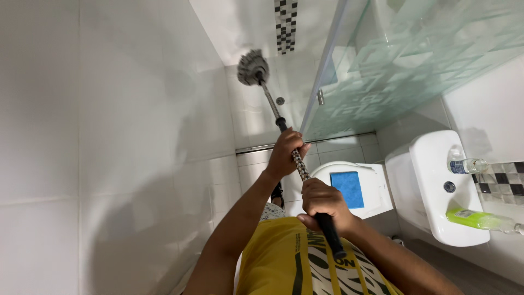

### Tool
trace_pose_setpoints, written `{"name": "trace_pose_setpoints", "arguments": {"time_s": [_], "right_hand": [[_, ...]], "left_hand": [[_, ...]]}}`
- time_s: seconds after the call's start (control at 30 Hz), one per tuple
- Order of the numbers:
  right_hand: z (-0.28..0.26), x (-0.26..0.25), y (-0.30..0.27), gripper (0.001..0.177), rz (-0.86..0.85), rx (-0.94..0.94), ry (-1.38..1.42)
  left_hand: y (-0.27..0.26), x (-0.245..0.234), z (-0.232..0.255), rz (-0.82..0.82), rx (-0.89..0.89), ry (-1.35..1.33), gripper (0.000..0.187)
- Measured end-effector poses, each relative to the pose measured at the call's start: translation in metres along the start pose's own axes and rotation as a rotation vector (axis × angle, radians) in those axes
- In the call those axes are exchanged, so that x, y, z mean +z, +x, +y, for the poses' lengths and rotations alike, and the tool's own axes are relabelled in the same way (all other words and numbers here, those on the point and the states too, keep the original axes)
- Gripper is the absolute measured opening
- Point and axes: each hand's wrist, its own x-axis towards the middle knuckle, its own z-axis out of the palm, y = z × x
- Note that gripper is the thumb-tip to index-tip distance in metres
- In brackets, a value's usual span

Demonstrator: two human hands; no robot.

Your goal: The person picks up a mop and a spray bottle, walks into a bathroom, and uses the mop to scrub the shower floor and the tiled floor around a toilet while spraying liquid from the bottle onto the floor surfaces.

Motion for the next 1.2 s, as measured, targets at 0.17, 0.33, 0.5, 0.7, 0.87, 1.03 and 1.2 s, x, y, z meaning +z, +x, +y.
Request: {"name": "trace_pose_setpoints", "arguments": {"time_s": [0.17,0.33,0.5,0.7,0.87,1.03,1.2], "right_hand": [[0.045,0.024,-0.011,0.032,-0.08,0.277,-0.21],[0.079,0.055,-0.024,0.031,-0.135,0.452,-0.221],[0.092,0.063,-0.013,0.032,-0.166,0.315,-0.201],[0.109,0.068,0.011,0.036,-0.201,0.239,-0.112],[0.117,0.063,0.033,0.034,-0.127,0.253,-0.01],[0.122,0.062,0.034,0.028,-0.191,0.279,0.131],[0.142,0.067,0.014,0.031,-0.278,0.186,0.142]], "left_hand": [[-0.055,0.034,-0.039,0.125,0.017,0.2,0.028],[-0.121,0.052,-0.055,-0.153,-0.491,-0.127,0.029],[-0.127,0.031,-0.07,-0.189,-0.434,-0.195,0.031],[-0.089,0.012,-0.081,-0.271,-0.399,-0.122,0.026],[-0.067,-0.006,-0.098,-0.284,-0.227,-0.007,0.031],[-0.094,-0.026,-0.1,-0.307,-0.371,0.137,0.027],[-0.13,-0.011,-0.112,-0.24,-0.447,0.167,0.02]]}}
